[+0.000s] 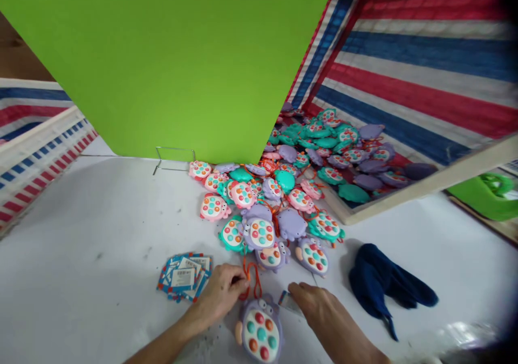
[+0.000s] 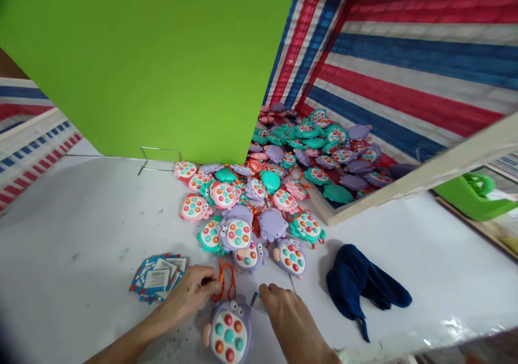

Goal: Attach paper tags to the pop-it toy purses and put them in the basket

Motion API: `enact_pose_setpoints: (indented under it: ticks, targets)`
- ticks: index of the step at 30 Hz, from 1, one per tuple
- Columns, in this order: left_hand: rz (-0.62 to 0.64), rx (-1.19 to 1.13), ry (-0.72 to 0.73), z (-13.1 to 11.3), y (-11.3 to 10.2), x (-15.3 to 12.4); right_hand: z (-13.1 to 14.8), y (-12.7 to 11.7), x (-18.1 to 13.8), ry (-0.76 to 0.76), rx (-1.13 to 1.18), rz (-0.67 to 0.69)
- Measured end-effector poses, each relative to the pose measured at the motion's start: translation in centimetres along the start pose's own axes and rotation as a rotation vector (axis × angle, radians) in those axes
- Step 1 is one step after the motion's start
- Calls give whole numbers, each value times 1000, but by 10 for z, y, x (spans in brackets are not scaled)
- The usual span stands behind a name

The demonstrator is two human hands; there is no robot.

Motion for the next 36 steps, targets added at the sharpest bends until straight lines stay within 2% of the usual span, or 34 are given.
enact_pose_setpoints:
  ticks: [3, 9, 12, 14, 16, 20, 24, 27, 31, 36]
  targets:
    - [-8, 16, 16, -1, -2, 2, -7, -2, -2, -73, 3, 19]
    - [-68, 47, 86, -14, 1, -4, -7, 0, 1, -163, -121, -49]
    - [-114, 47, 186, -24, 8, -9, 5, -6, 11, -129, -59, -59]
    - [-94, -23, 207, -29, 13, -12, 13, -11, 19, -73, 50, -69]
    - [-40, -165, 148, -32, 15, -12, 17, -16, 26, -50, 164, -147]
    - [62, -502, -4, -34, 13, -8, 17, -17, 30, -29, 303, -403]
    - [102, -640, -90, -34, 12, -4, 17, -14, 26, 36, 352, -569]
    - [86, -654, -108, -36, 13, -6, 20, -13, 23, -19, 278, -632]
    - [92, -637, -15, -42, 13, -11, 26, -11, 24, -40, 211, -672]
    - [253, -726, -54, -38, 24, -7, 29, -5, 31, 16, 401, -758]
Point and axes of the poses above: each hand's wrist, its own x-axis towards the middle knuckle, its own y-axis out of the palm, z = x × y, the point moved 1 cm from there along x, towards the middle knuckle, and after that the axes turned 13 degrees about -y, right-handed, at the moved point
